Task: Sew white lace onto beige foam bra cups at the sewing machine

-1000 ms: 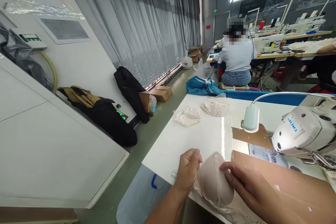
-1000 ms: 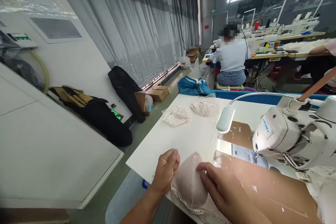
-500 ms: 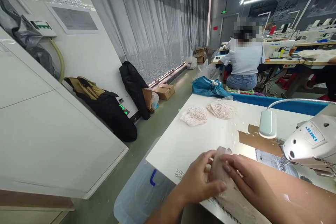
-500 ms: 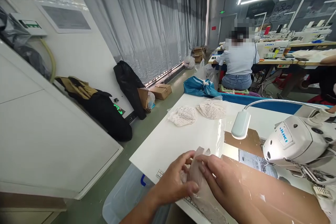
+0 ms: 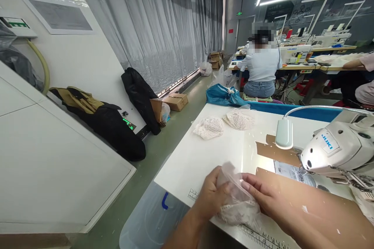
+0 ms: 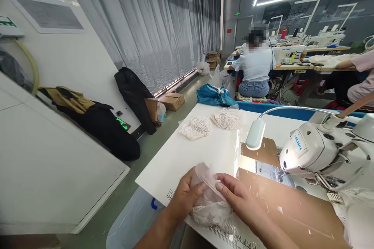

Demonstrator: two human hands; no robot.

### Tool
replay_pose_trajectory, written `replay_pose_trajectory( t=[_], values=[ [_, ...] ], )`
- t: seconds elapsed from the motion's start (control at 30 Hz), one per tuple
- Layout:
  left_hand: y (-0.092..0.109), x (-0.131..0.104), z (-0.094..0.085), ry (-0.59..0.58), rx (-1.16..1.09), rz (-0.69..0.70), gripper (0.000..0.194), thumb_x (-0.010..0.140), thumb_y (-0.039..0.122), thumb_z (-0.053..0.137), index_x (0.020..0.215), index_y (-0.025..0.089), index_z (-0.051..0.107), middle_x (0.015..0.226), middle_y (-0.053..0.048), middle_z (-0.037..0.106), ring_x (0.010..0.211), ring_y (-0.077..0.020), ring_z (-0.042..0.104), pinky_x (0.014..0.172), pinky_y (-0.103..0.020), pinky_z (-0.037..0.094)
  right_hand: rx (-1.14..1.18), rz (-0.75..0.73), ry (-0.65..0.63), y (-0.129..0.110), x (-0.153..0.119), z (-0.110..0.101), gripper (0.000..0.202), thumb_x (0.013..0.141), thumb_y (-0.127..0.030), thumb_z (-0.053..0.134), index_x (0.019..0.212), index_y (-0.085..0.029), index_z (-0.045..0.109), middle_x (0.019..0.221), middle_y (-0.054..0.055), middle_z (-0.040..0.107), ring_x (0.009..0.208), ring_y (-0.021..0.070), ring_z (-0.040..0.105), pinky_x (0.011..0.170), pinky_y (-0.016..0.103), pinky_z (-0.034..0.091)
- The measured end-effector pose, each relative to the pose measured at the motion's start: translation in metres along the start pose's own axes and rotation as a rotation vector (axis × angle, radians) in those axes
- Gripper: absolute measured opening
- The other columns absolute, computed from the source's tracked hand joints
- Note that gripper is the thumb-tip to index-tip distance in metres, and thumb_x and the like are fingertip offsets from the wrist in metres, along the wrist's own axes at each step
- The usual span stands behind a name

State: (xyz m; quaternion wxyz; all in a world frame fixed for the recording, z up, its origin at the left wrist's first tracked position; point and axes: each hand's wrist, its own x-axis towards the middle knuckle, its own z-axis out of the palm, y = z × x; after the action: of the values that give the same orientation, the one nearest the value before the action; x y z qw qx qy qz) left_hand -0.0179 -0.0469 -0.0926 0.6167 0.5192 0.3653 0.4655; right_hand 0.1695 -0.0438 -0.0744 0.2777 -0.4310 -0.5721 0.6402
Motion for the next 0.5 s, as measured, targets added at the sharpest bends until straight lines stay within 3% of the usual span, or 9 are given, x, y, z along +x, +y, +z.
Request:
replay_pose_trajectory(
  t=[0.13,0.23,0.3,0.4,0.5],
  values=[
    [0.019,0.005,-0.035,0.18,0.027,0.002,0.049,0.076,0.047,0.069,0.11,0.014,0.057,0.083,-0.003,0.063,0.07,-0.0143,0.057,0.066,-0.023,0.045,-0.395,-0.047,0.06,0.009,-0.006,-0.011,0.039,0.09,-0.057,0.047,0.094,-0.021,0.064,0.08,0.002,0.064,0.076,0.0188,0.06,0.069,0.03,0.049],
    [0.03,0.013,-0.068,0.216,0.399,-0.021,0.055,0.083,0.047,0.061,0.126,0.015,0.051,0.108,-0.011,0.065,0.094,-0.0235,0.062,0.081,-0.033,0.049,-0.653,-0.002,0.176,0.021,-0.009,-0.023,0.037,0.088,-0.054,0.049,0.078,-0.021,0.061,0.063,-0.001,0.057,0.059,0.0166,0.053,0.054,0.027,0.043],
    [0.03,0.017,-0.083,0.225,0.78,-0.032,0.063,0.083,0.046,0.06,0.136,0.017,0.044,0.133,-0.014,0.054,0.12,-0.0302,0.052,0.1,-0.043,0.041,-0.607,-0.034,0.188,0.026,-0.012,-0.029,0.035,0.089,-0.052,0.049,0.077,-0.021,0.06,0.066,0.0,0.059,0.062,0.0171,0.054,0.056,0.027,0.043],
    [0.019,0.018,-0.086,0.242,1.202,0.015,0.065,0.086,0.046,0.056,0.142,0.018,0.038,0.15,-0.014,0.035,0.138,-0.0335,0.031,0.112,-0.052,0.027,-0.339,-0.08,0.155,0.026,-0.022,-0.038,0.035,0.091,-0.051,0.047,0.079,-0.021,0.061,0.077,0.001,0.064,0.07,0.0176,0.059,0.06,0.027,0.046],
    [0.011,0.013,-0.064,0.229,1.3,0.18,0.057,0.091,0.044,0.05,0.141,0.02,0.039,0.152,-0.012,0.032,0.141,-0.0301,0.026,0.114,-0.051,0.026,-0.257,-0.076,0.251,0.024,-0.046,-0.046,0.03,0.087,-0.049,0.056,0.078,-0.021,0.062,0.074,0.0,0.065,0.067,0.0179,0.062,0.058,0.027,0.049]
  ],
)
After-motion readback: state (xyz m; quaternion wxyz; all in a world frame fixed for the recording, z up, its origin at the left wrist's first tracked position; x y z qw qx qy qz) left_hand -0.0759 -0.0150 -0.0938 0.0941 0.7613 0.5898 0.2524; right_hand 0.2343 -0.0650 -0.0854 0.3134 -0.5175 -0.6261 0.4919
